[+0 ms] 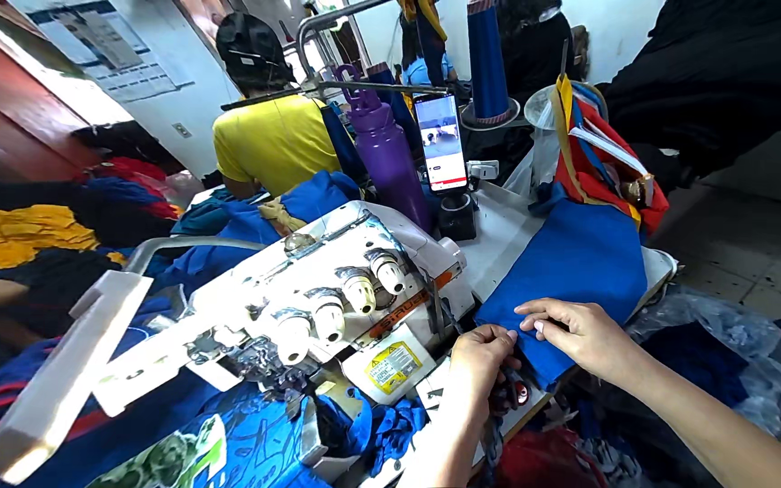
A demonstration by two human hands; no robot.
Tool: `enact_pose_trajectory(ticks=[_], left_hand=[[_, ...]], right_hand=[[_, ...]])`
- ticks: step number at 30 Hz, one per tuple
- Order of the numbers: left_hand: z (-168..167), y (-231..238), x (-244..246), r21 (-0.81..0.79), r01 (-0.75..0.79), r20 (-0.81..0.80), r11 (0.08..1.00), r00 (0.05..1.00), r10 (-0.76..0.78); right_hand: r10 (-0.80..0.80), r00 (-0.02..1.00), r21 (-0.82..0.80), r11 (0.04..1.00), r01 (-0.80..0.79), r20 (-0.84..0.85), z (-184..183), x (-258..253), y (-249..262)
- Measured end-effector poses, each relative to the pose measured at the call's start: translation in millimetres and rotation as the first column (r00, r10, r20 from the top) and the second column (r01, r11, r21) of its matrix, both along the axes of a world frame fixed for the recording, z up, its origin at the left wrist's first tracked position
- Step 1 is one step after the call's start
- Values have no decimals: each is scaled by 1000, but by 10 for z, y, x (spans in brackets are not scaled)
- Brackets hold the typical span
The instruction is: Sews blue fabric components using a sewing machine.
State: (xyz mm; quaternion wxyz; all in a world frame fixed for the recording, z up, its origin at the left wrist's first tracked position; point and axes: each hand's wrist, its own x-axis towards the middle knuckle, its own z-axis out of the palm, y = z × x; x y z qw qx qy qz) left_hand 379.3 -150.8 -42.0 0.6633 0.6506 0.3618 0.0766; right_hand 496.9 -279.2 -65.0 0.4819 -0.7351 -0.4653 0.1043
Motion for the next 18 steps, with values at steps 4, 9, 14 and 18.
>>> enact_pose_trajectory(ticks=[4,9,14,18], left_hand=[[-18,-9,3,41,16,-16,999,1000,-16],[-37,-17,-11,62,23,-4,998,1000,-23],[-48,-18,-6,47,38,9,998,999,-38],[-45,-36,-6,51,35,18,998,999,-36]], right_hand=[[6,1000,5,1000,-6,9,-22,8,-8],[9,1000,-8,1000,-9,9,-10,2,-6],[18,1000,-3,1000,-18,4,-4,-8,-7],[-8,1000,-2,1000,8,25,5,-8,-3]])
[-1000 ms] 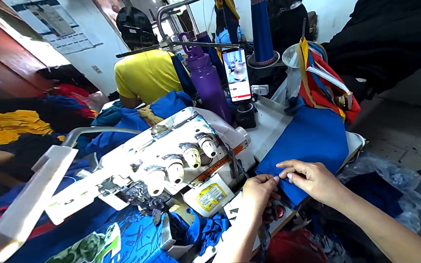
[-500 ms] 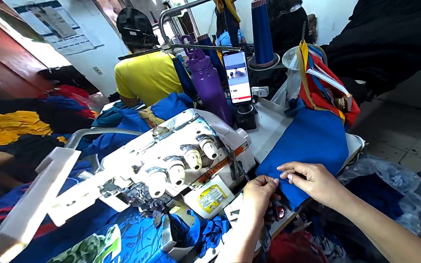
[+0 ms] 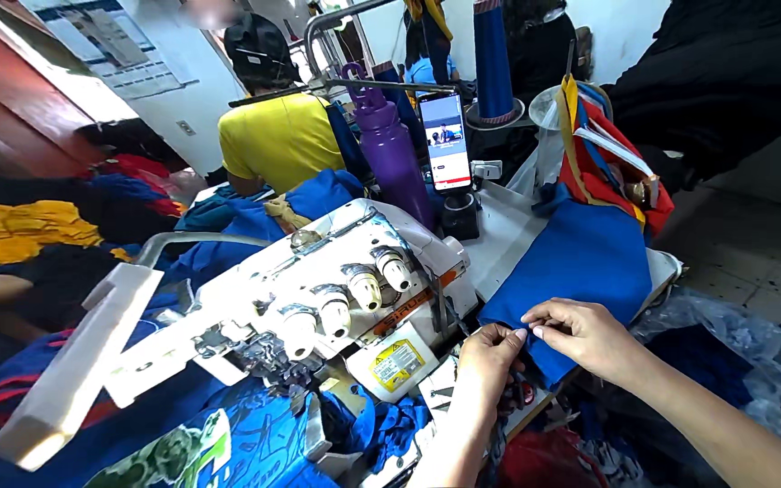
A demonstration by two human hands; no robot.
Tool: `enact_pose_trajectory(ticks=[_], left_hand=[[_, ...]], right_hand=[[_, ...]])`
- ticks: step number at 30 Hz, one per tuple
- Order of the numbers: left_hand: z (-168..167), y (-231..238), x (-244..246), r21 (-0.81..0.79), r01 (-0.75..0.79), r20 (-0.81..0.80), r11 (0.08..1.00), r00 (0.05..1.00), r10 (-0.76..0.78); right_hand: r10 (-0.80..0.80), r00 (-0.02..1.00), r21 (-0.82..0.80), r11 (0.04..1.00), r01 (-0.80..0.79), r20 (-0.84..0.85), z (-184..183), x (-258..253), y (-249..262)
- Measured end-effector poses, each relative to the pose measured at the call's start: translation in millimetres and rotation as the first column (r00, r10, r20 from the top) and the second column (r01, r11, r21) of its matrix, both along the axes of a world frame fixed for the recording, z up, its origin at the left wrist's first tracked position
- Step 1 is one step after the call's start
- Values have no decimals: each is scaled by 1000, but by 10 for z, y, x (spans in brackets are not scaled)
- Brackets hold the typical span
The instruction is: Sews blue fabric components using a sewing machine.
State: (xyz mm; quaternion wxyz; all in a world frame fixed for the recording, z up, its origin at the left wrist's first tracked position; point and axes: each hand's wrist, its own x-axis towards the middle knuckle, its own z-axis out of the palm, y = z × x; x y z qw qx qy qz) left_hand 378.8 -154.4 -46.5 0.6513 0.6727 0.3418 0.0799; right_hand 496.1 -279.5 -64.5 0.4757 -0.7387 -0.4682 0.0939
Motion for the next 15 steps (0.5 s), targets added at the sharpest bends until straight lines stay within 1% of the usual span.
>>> enact_pose_trajectory(ticks=[4,8,13,15], left_hand=[[2,-30,-7,-28,-47,18,998,999,48],[-9,-56,-20,-36,-64,44,997,997,65],[-1,-84,-31,38,-35,27,999,999,34],[0,-96,-38,93,-18,16,996,1000,17]], right_hand=[[5,1000,-83,997,-5,-5,58,-8,-4],[17,999,-140,990,-10,49,87,-43,21],[11,998,-164,986,-2,54,104,-48,42],[4,998,-147,989,5,59,89,-51,43]])
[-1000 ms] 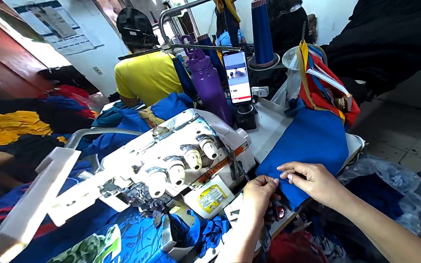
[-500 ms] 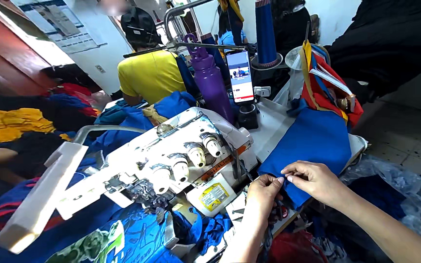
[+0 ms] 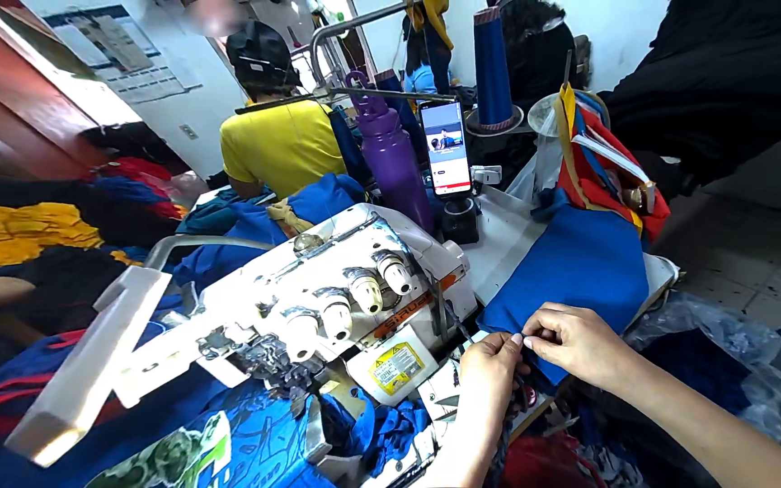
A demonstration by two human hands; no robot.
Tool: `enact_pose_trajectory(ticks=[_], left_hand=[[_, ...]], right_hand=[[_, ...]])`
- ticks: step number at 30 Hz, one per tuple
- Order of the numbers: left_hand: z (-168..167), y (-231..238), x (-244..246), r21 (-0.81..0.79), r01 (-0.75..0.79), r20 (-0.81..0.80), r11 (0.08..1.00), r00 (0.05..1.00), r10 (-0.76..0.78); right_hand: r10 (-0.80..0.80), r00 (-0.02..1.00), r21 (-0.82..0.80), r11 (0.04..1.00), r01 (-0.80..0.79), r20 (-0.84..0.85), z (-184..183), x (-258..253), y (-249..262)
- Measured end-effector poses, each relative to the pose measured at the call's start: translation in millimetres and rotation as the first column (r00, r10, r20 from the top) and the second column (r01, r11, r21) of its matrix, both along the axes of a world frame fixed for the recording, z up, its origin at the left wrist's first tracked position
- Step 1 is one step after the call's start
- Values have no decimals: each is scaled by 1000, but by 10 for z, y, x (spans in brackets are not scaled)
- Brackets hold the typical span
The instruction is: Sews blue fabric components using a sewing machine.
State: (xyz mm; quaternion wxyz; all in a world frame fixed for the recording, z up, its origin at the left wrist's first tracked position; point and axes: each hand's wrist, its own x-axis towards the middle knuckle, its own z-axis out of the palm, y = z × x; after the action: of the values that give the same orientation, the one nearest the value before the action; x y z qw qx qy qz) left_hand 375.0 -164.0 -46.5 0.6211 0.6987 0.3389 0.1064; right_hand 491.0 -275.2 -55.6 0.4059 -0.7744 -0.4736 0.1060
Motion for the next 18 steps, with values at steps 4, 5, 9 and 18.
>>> enact_pose_trajectory(ticks=[4,5,9,18], left_hand=[[5,-16,-7,135,32,-45,990,999,-26],[7,-20,-10,158,39,-53,987,998,-31],[20,-27,-12,282,90,-106,955,992,-62],[299,-2,109,429,474,-595,769,789,-154]], right_hand=[[-28,999,44,999,26,40,-58,-27,7],[-38,998,55,998,35,57,-72,-32,13],[-85,996,44,996,83,29,-31,-36,22],[-333,692,131,841,526,-641,292,293,-162]])
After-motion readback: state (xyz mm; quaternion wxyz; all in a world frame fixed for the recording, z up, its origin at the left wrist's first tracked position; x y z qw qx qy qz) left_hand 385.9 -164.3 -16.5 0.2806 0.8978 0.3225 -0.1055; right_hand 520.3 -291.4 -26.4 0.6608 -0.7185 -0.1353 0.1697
